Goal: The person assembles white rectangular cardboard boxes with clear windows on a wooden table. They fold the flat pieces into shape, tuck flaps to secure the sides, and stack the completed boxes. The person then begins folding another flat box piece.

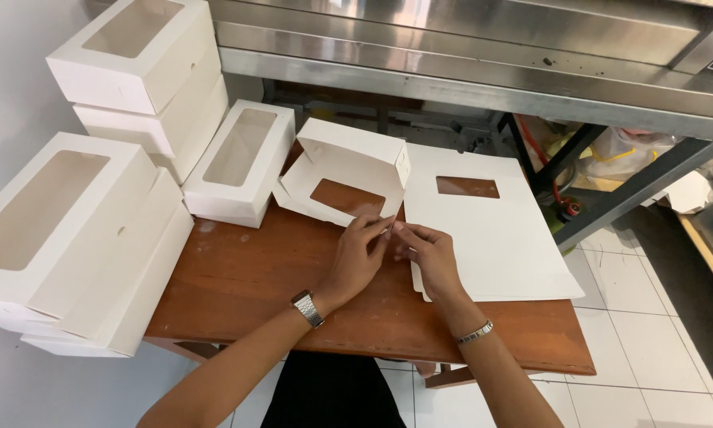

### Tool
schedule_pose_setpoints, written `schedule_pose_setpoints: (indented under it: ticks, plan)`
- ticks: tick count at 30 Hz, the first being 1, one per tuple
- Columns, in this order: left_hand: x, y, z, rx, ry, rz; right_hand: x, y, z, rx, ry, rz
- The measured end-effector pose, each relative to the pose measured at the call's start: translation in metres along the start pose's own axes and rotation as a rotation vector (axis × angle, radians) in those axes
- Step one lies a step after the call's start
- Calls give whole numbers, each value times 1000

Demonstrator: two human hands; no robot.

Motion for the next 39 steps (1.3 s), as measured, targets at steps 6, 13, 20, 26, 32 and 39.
schedule_pose_setpoints:
  ticks: [6,13,20,26,32,39]
  plan:
    - [-9,1,13,32,264,-151,-5,2,1,-393,-623,99]
    - [-4,0,5,144,376,-75,-9,-3,-9,-807,-833,-13]
    - [3,-1,-4,388,456,4,-27,10,5,-1011,-1012,55]
    - [-15,4,6,603,394,174,-36,8,-1,-975,-859,-88]
    - [-64,24,-35,309,677,372,-31,0,-11,-962,-804,-150]
    - [-103,17,-43,8,792,512,-39,-6,-21,-954,-657,-99]
Point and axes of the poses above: each hand's wrist, its own y-axis towards the middle knuckle, its own x-axis out of the palm, z = x × y, the point moved 2 cm from there along y, towards the middle knuckle, and after that the axes turned 3 degrees about -y, right-handed, at the moved point
